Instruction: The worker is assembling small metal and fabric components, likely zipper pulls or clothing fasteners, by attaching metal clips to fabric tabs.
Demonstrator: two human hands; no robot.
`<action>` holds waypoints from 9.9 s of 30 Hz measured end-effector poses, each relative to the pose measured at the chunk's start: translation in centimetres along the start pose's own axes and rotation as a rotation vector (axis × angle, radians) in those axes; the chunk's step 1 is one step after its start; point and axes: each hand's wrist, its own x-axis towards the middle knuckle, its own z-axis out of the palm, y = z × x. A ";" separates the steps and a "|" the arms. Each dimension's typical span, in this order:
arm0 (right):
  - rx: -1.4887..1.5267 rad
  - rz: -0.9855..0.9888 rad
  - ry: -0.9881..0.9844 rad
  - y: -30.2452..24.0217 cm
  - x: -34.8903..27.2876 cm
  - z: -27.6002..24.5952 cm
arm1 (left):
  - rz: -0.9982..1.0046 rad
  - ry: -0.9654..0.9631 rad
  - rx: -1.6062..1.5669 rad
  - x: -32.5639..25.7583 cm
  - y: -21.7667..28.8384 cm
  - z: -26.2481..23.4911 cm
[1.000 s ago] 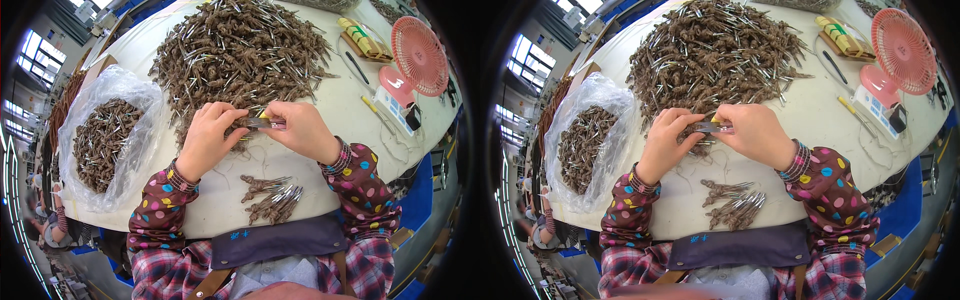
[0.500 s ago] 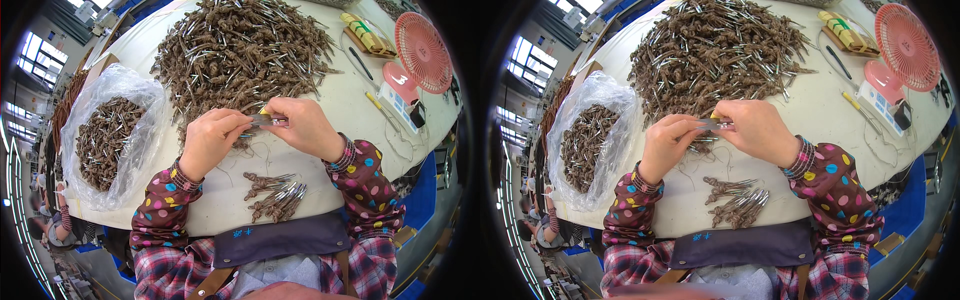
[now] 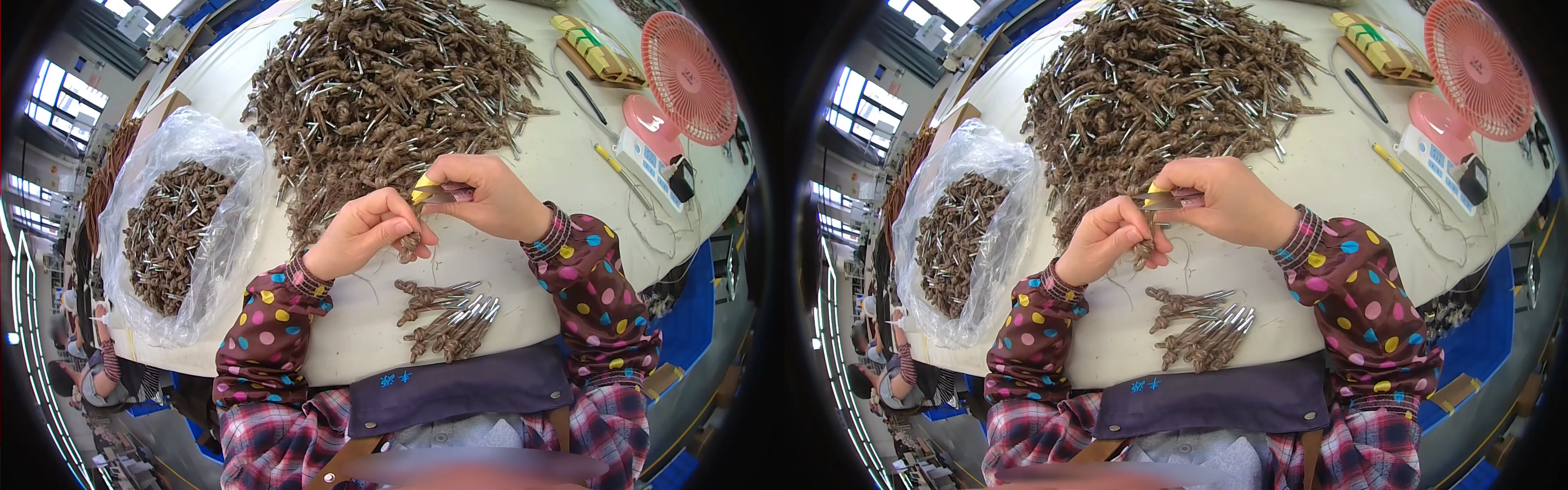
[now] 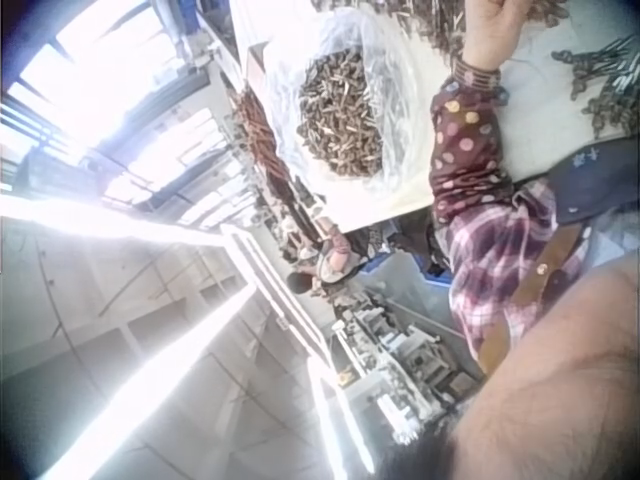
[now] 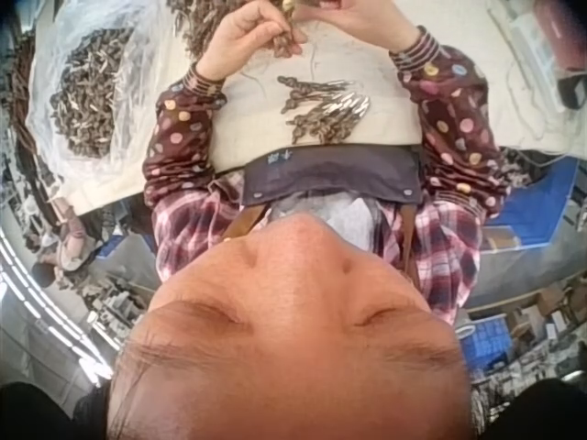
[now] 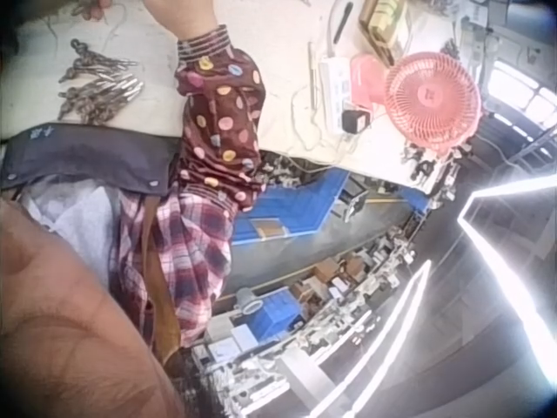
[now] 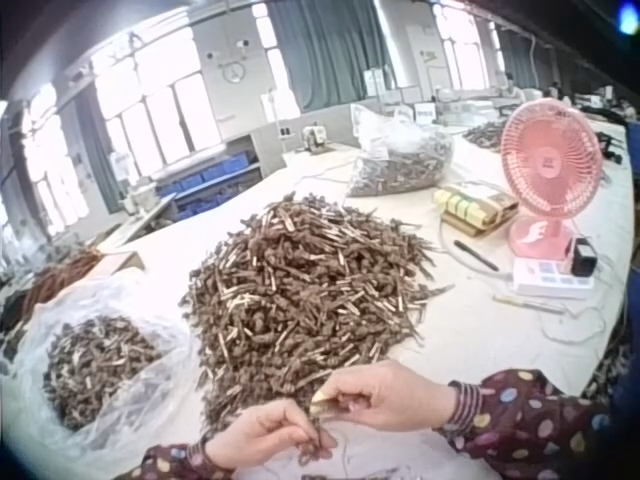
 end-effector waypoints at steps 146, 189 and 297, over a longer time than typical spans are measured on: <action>-0.599 -0.085 0.207 -1.1 -1.9 2.5 | 0.264 0.477 0.877 0.1 -1.6 1.3; 0.641 0.600 0.127 -0.2 -1.3 0.3 | 0.060 0.733 1.742 -3.8 4.8 -6.1; -0.106 0.137 0.232 -0.5 -0.7 2.0 | -0.029 0.477 0.224 0.7 1.5 0.4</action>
